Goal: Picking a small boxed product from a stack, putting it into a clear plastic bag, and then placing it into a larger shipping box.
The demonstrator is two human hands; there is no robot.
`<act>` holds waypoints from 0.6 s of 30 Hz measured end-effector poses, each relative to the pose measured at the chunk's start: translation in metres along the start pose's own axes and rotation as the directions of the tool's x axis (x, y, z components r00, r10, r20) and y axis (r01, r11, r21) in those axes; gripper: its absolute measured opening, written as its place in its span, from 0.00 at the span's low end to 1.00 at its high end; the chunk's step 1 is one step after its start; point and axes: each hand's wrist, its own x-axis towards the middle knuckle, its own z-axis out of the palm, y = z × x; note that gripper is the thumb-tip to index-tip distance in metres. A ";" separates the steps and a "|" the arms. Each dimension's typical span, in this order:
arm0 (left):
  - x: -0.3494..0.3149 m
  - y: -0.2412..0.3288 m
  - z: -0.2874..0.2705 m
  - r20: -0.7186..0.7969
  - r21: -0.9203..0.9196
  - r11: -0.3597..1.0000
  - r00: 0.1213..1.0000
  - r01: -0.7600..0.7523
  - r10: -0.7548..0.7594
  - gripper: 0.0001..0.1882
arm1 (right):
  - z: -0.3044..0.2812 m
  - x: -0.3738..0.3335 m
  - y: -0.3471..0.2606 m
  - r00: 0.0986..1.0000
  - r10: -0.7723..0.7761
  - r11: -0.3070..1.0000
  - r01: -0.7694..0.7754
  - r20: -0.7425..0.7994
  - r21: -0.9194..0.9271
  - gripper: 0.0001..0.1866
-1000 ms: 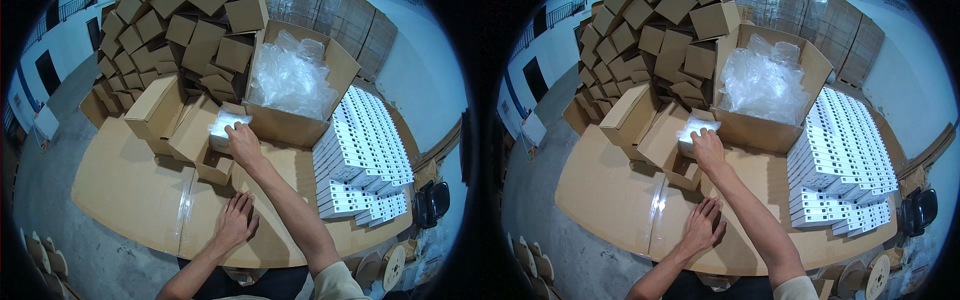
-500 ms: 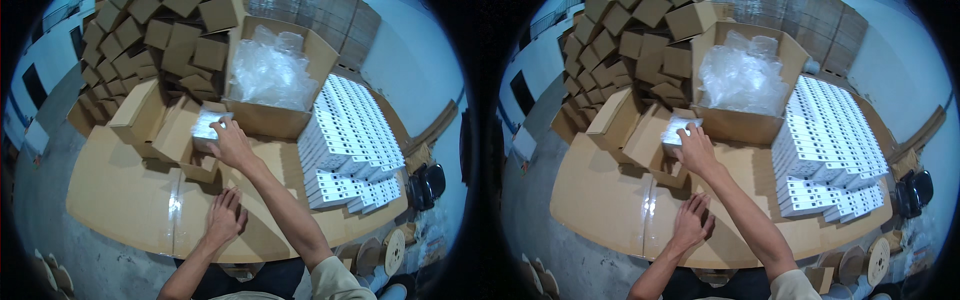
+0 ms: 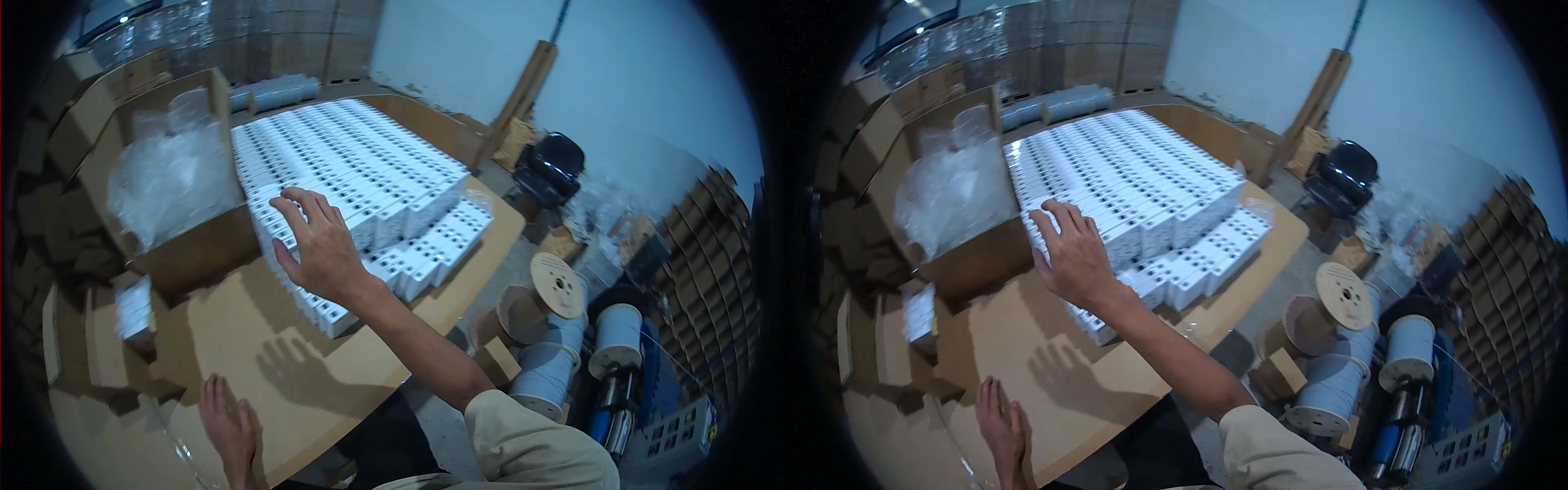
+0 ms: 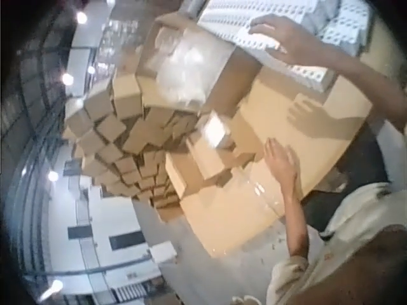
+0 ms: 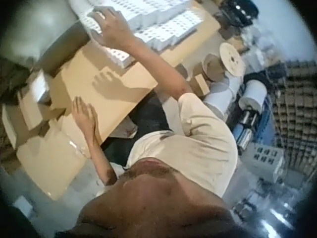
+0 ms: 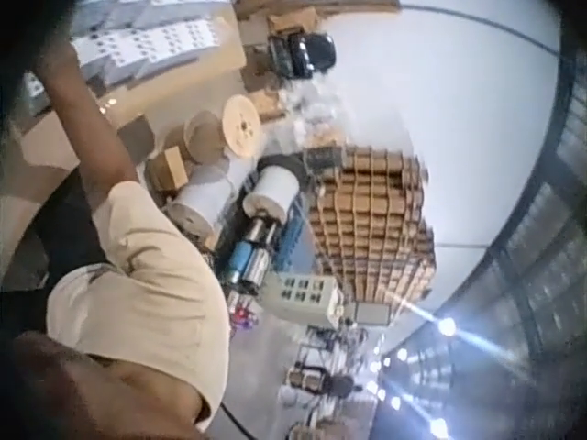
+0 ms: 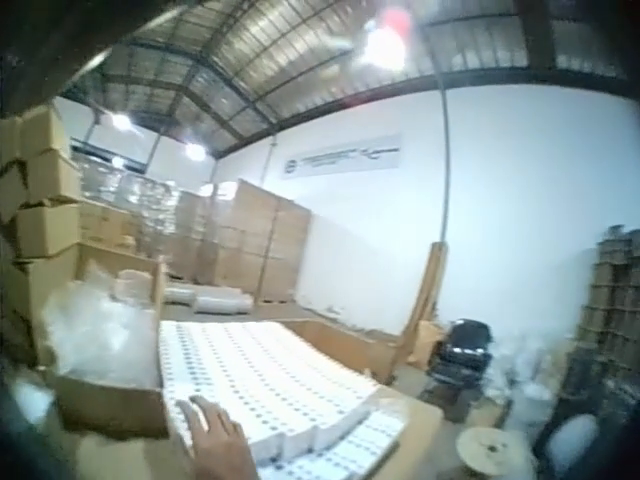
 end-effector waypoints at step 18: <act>0.000 0.011 -0.003 0.049 0.141 0.989 0.998 -0.054 0.047 0.29 | -0.139 -0.099 0.331 0.859 0.487 0.777 -0.509 -0.160 -0.369 0.28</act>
